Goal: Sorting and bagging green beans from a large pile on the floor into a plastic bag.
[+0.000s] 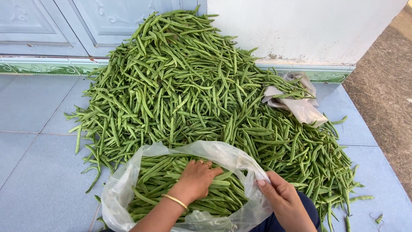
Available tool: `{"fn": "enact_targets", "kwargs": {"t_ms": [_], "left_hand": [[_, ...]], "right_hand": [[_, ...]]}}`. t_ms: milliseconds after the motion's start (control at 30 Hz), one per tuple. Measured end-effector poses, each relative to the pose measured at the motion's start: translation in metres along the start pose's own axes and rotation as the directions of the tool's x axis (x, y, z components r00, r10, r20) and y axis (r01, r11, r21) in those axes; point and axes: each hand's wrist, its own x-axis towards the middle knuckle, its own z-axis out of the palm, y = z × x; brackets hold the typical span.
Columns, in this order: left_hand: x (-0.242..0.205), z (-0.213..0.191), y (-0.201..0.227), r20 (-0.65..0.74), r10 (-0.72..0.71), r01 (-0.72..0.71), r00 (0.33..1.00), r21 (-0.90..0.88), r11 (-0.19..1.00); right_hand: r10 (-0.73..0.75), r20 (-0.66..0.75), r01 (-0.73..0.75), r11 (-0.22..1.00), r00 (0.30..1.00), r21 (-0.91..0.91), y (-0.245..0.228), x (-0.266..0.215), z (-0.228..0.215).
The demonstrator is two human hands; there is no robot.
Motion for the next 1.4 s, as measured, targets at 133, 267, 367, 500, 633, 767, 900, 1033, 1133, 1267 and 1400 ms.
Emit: {"fn": "enact_targets", "kwargs": {"t_ms": [133,267,367,500,633,767,900,1033,1133,1267,1400], "left_hand": [[-0.028,-0.008,0.003,0.084,-0.042,0.047,0.996,-0.054,0.997],[-0.048,-0.028,-0.003,0.273,-0.125,0.176,0.954,-0.171,0.969],[-0.056,-0.055,-0.012,0.386,-0.164,0.268,0.908,-0.232,0.935],[-0.057,-0.124,-0.003,0.183,-0.354,0.387,0.917,-0.195,0.901],[0.032,-0.102,0.017,-0.064,-0.235,0.194,0.97,-0.383,0.903],[0.106,-0.021,0.018,-0.075,-0.209,0.158,0.975,-0.425,0.892],[0.158,0.033,0.003,0.047,-0.517,0.477,0.855,-0.463,0.747],[0.193,0.037,-0.006,-0.127,-0.611,0.473,0.781,-0.518,0.713],[0.22,0.052,-0.01,-0.196,-0.651,0.495,0.734,-0.502,0.709],[0.253,0.072,-0.006,-0.202,-0.655,0.55,0.728,-0.398,0.734],[0.276,0.071,0.003,-0.055,-0.753,0.664,0.656,-0.434,0.61]], "right_hand": [[-0.064,0.139,0.099,0.962,0.988,-0.256,0.018,-0.015,-0.015],[-0.06,0.428,0.29,0.819,0.902,-0.495,0.034,-0.017,-0.021],[-0.013,0.345,0.214,0.806,0.939,-0.552,0.027,-0.01,-0.019],[0.065,0.188,0.071,0.769,0.98,-0.635,0.014,0.002,-0.015],[0.114,0.068,-0.039,0.742,0.991,-0.669,0.002,0.014,-0.016],[0.033,-0.166,-0.146,0.664,0.986,-0.733,0.034,0.055,-0.03],[-0.276,-0.208,-0.078,0.416,0.938,-0.906,0.088,0.098,-0.026],[-0.302,-0.236,-0.112,0.375,0.924,-0.92,0.119,0.103,-0.023],[-0.396,-0.26,-0.079,0.418,0.881,-0.905,0.106,0.092,-0.026],[-0.348,-0.446,-0.058,0.732,0.825,-0.678,0.092,0.071,-0.032],[-0.223,-0.512,0.057,0.946,0.829,-0.318,0.106,0.072,-0.044]]}}
